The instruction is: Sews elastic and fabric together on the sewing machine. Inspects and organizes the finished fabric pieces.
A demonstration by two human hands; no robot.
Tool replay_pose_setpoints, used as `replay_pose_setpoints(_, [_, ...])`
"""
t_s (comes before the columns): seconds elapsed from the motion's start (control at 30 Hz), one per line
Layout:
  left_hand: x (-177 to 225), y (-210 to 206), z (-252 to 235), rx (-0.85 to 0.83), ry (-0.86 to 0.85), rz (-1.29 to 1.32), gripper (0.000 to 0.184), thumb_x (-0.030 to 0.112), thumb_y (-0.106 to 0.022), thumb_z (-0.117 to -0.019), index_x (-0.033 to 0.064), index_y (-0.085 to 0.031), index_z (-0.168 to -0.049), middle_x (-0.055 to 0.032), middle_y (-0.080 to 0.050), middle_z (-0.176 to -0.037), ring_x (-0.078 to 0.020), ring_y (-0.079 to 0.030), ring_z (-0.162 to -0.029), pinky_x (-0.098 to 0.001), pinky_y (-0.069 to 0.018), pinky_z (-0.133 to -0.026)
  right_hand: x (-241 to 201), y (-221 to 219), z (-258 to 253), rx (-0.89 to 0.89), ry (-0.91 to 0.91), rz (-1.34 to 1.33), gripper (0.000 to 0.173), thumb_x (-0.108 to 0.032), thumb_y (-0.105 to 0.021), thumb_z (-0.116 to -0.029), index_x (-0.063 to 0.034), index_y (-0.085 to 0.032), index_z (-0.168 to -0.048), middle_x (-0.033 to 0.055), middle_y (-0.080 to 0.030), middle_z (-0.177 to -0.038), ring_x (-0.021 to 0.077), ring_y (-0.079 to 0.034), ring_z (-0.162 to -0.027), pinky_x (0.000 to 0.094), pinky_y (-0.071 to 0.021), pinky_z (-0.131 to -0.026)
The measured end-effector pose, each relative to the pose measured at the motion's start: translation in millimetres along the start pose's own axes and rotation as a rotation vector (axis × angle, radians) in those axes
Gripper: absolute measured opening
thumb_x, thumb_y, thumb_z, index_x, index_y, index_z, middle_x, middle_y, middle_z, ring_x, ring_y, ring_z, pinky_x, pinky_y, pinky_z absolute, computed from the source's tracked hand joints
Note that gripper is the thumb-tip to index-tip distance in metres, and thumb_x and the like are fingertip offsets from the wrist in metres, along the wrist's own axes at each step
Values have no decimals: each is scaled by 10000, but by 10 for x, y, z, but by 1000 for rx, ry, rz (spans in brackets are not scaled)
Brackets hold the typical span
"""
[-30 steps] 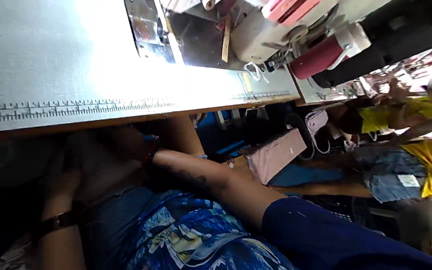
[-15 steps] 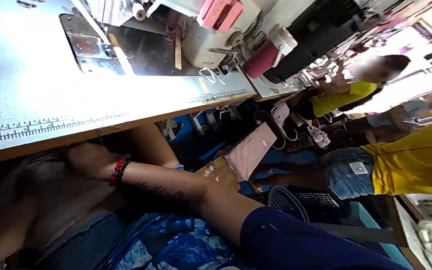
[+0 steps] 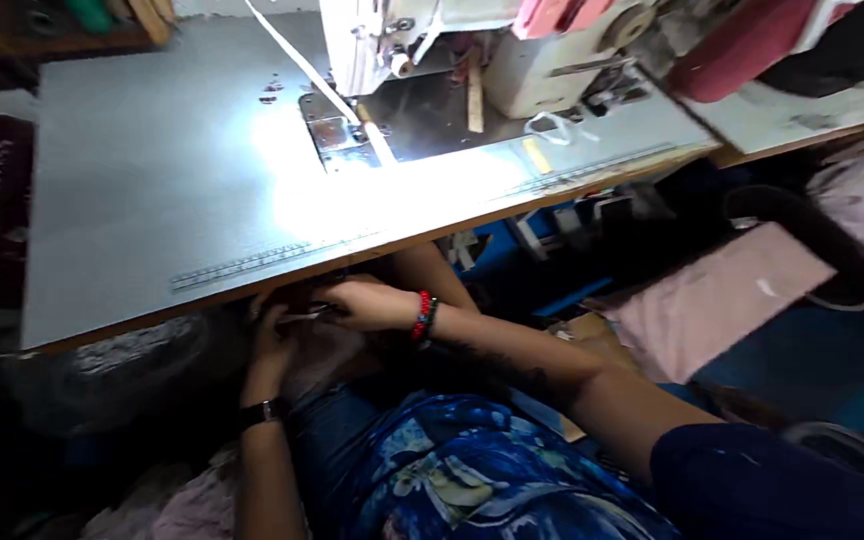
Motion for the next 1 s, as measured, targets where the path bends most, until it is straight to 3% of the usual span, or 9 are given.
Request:
replay_pose_setpoints(0.1, [34, 191, 62, -35, 28, -44, 221, 74, -713, -870, -46, -682, -1053, -190, -685, -1195, -262, -660, -1119, -460, -542, -970, 159, 68, 79, -66, -39, 70, 192, -158, -678, -961, -48, -704, -1116, 136, -719, -945, 292, -698, -890, 548, -555, -817])
replay_pose_setpoints(0.23, [489, 549, 197, -71, -17, -184, 164, 112, -694, -867, -30, -687, -949, -130, -694, -856, -207, -669, -791, -433, -557, -743, 469, 158, 453, -184, -176, 228, 212, -182, -671, -962, -18, -716, -1087, 228, -715, -1012, 435, -686, -1003, 665, -520, -862])
replay_pose_setpoints(0.37, [1229, 891, 326, -14, -192, -319, 191, 257, -669, -812, 67, -685, -827, -39, -665, -764, -190, -654, -787, -418, -532, -766, 655, 497, 1006, -189, -276, 80, 214, -172, -693, -931, 25, -698, -1014, 244, -697, -941, 449, -677, -930, 672, -503, -786])
replay_pose_setpoints(0.53, [2380, 864, 257, -120, -537, -102, 243, 322, -710, -913, 169, -547, -818, 50, -620, -775, -24, -614, -838, -233, -463, -920, 557, 2079, 1956, 544, -110, -335, 143, -268, -686, -954, -151, -715, -1030, -72, -717, -906, -9, -654, -771, 187, -565, -679])
replay_pose_setpoints(0.7, [2566, -282, 122, -361, -670, -141, 50, 190, -690, -872, 142, -686, -856, 26, -677, -765, -116, -653, -732, -350, -522, -719, 2, 3394, 3111, 1216, 235, -84, 204, -258, -624, -995, -118, -628, -1142, -26, -672, -1082, 116, -675, -990, 299, -579, -889])
replay_pose_setpoints(0.77, [2038, -724, -59, -367, -481, -207, 84, 113, -729, -841, 89, -709, -918, -41, -709, -796, -205, -703, -764, -445, -577, -695, -511, 3371, 2889, 1165, 287, 328, 165, -218, -644, -983, -82, -702, -1055, -26, -683, -1043, 60, -625, -1016, 254, -507, -920])
replay_pose_setpoints(0.87, [935, -1075, -126, -541, 63, -321, 306, 259, -688, -958, 9, -710, -1133, -211, -721, -1094, -364, -687, -1082, -574, -532, -978, -1149, 3032, 1652, 777, 474, 573, 130, -243, -641, -994, -182, -755, -978, -32, -603, -752, 46, -543, -703, 206, -432, -673])
replay_pose_setpoints(0.93, [616, -1131, 105, -738, 201, -469, 507, 408, -685, -956, -5, -683, -1251, -253, -681, -1233, -414, -636, -1198, -606, -476, -1047, -878, 2660, 844, 547, 503, 492, 144, -228, -645, -966, -196, -786, -957, -21, -587, -652, 104, -539, -549, 277, -411, -499])
replay_pose_setpoints(1.0, [846, -1134, 297, -907, 110, -503, 495, 455, -650, -975, 30, -697, -1224, -221, -715, -1151, -396, -687, -1102, -617, -529, -972, -334, 2322, 259, 436, 476, 425, 103, -200, -682, -944, -170, -780, -939, 4, -662, -677, 162, -626, -568, 363, -473, -488])
Point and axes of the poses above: each hand's wrist, its own z-axis away from the middle knuckle, its own y-axis out of the back of the hand, x = y × z, the point moved 10 cm from there along -z, towards the middle knuckle
